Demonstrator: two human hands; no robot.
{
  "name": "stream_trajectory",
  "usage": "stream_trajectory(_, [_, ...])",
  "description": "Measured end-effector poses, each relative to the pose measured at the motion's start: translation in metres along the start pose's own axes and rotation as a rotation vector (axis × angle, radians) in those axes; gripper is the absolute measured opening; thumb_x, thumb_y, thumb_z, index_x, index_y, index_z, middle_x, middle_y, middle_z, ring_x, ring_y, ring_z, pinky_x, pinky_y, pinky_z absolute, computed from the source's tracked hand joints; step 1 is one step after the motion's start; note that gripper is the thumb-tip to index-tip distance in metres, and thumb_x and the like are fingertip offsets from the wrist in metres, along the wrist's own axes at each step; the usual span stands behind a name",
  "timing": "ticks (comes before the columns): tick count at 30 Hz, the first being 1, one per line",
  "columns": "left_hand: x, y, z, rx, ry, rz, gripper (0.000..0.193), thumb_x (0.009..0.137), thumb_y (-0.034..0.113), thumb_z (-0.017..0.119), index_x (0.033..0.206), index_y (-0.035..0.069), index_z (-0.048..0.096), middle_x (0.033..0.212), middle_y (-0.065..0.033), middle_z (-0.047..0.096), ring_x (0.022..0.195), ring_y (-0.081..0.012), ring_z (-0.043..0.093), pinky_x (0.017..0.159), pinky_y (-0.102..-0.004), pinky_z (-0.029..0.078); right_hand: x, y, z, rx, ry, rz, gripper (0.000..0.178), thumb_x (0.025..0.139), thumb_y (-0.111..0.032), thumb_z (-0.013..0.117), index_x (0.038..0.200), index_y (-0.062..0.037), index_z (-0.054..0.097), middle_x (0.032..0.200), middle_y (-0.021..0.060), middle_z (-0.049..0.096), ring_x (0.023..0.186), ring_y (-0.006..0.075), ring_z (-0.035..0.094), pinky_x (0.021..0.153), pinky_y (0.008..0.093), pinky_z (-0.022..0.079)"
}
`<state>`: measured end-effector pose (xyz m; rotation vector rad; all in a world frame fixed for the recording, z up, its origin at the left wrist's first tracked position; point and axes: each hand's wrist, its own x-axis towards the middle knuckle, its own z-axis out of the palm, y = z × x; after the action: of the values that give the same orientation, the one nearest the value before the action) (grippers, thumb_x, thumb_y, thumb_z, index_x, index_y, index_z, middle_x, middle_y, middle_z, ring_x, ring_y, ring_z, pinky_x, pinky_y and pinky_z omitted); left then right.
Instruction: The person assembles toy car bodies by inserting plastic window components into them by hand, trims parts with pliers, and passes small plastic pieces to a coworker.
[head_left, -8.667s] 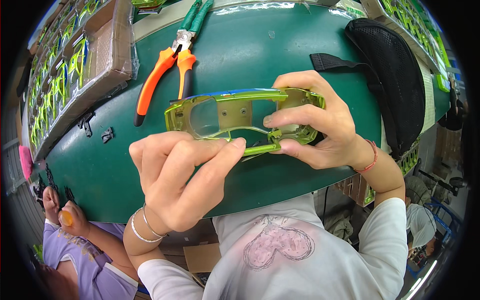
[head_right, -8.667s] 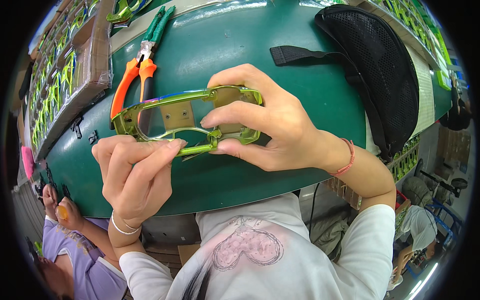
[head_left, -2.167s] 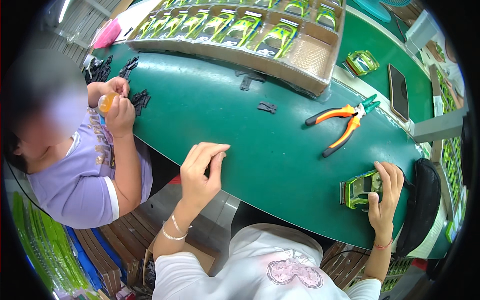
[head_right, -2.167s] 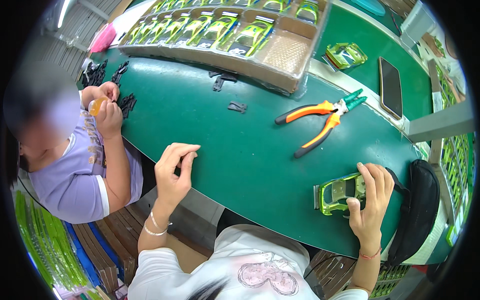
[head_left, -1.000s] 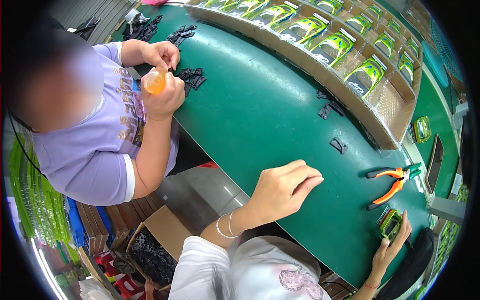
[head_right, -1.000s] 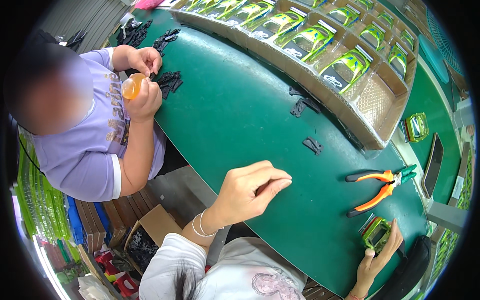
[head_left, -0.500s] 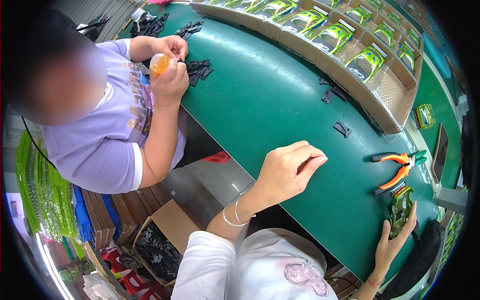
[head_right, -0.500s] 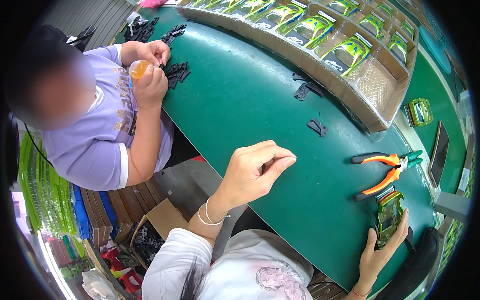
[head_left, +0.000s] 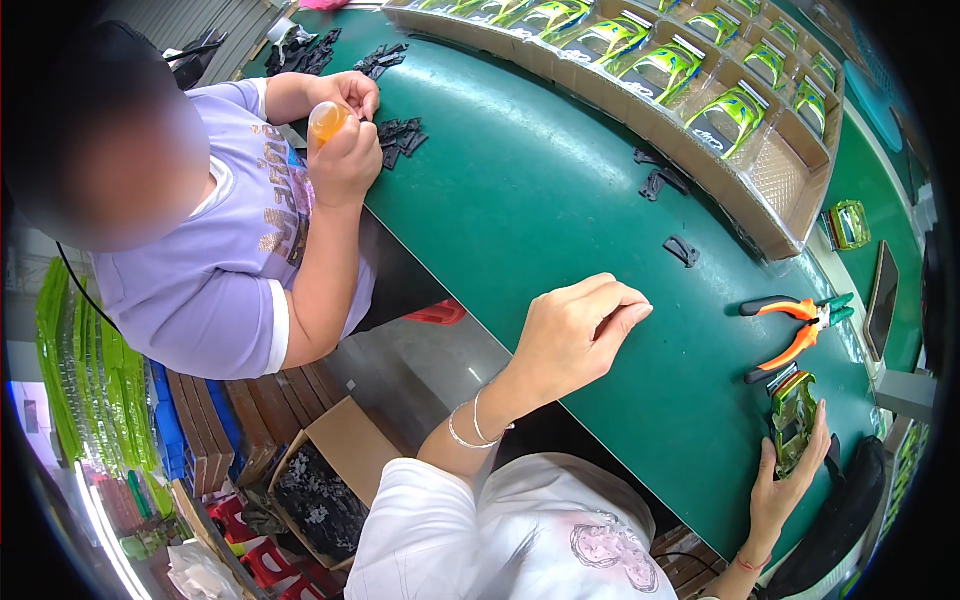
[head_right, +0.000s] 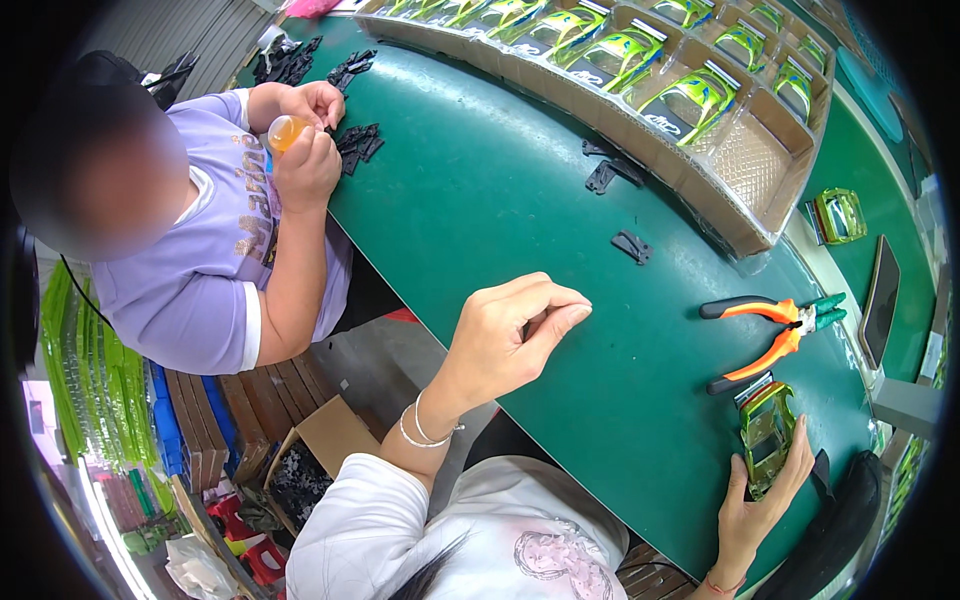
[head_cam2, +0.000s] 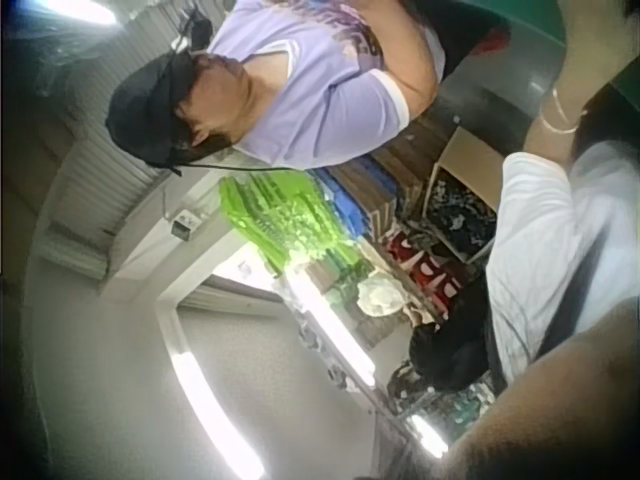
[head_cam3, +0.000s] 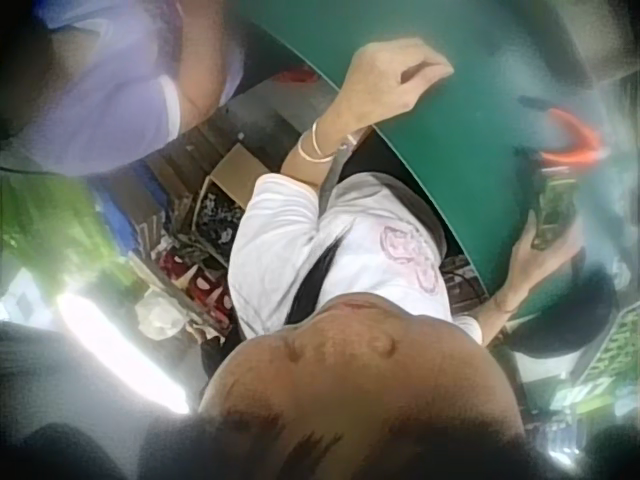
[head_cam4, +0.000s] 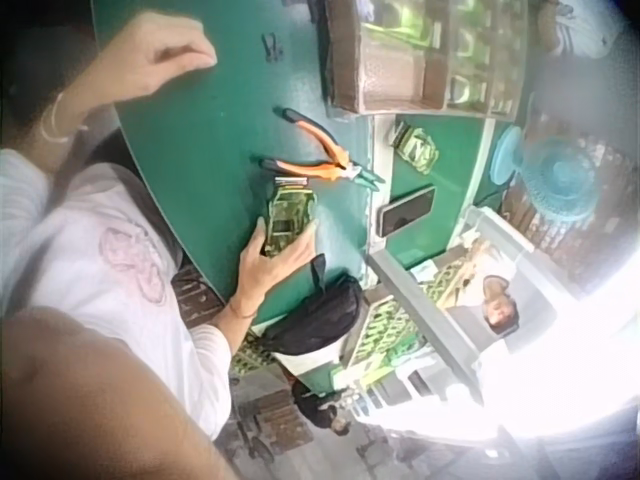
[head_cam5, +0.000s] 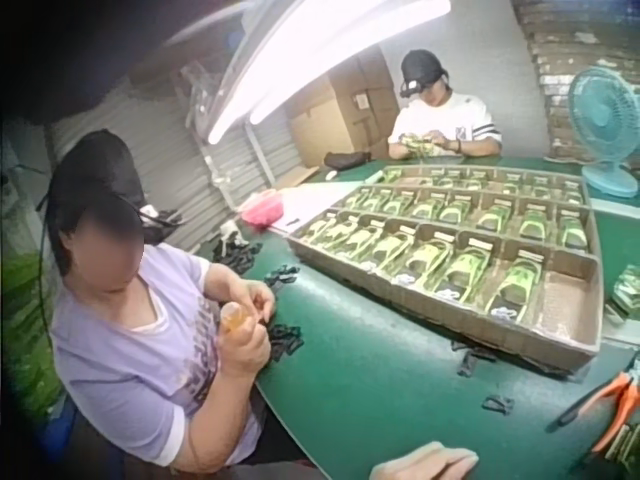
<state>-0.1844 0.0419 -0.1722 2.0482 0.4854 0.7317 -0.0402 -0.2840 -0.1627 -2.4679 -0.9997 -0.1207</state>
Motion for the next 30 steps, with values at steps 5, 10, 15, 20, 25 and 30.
stream_trajectory(5, [0.003,0.002,0.001,0.01,0.003,0.006,0.002,0.091,0.002,0.076,0.092,0.001,0.076,0.073,-0.0053,0.065,0.053,-0.0104,0.051,0.049,-0.0269,0.04,0.001,0.002,0.0,-0.007,0.001,0.001,0.078,0.084,-0.004,0.075,0.154,0.0014,0.041,0.154,0.0189,0.049,0.135,0.0397,0.047,0.116,0.0493,0.034])
stream_trajectory(10, [0.002,0.003,0.0,0.059,-0.026,-0.033,0.004,0.092,0.008,0.075,0.09,0.005,0.074,0.08,-0.0051,0.069,0.056,-0.0178,0.06,0.052,-0.0298,0.047,0.001,0.003,0.002,0.015,-0.007,0.006,0.079,0.081,-0.001,0.076,0.153,0.0012,0.042,0.154,0.0189,0.049,0.134,0.0402,0.048,0.116,0.0499,0.035])
stream_trajectory(15, [0.002,0.002,0.001,0.01,-0.016,-0.014,0.005,0.09,0.002,0.077,0.095,0.0,0.077,0.072,-0.0048,0.063,0.053,-0.0084,0.048,0.049,-0.0264,0.037,0.0,0.002,0.0,0.006,0.0,0.001,0.079,0.081,-0.001,0.075,0.153,0.001,0.043,0.154,0.0189,0.05,0.134,0.0401,0.048,0.116,0.0501,0.035])
stream_trajectory(20, [0.0,0.0,0.001,0.011,-0.012,0.001,0.006,0.09,0.001,0.077,0.095,0.0,0.077,0.072,-0.0044,0.063,0.052,-0.0081,0.047,0.048,-0.0265,0.037,-0.001,0.001,0.0,0.0,0.0,0.004,0.08,0.08,0.0,0.076,0.153,0.0009,0.043,0.153,0.0189,0.05,0.134,0.0399,0.048,0.117,0.0503,0.034])
stream_trajectory(25, [-0.008,0.007,-0.01,0.131,0.132,0.109,0.014,0.085,-0.001,0.08,0.097,0.004,0.076,0.083,-0.0065,0.068,0.072,-0.0183,0.06,0.062,-0.0302,0.046,0.0,0.002,0.001,0.023,-0.019,0.014,0.081,0.082,-0.006,0.077,0.154,0.0012,0.04,0.155,0.0191,0.047,0.137,0.0403,0.046,0.118,0.0511,0.033])
stream_trajectory(30, [0.004,-0.029,-0.059,0.661,0.392,0.116,0.033,0.088,0.01,0.078,0.12,0.006,0.069,0.126,-0.0133,0.063,0.123,-0.0339,0.054,0.107,-0.046,0.04,0.001,0.005,-0.002,-0.019,-0.004,-0.013,0.087,0.093,-0.043,0.072,0.157,0.0028,0.035,0.156,0.0221,0.044,0.141,0.0418,0.041,0.12,0.0534,0.028])
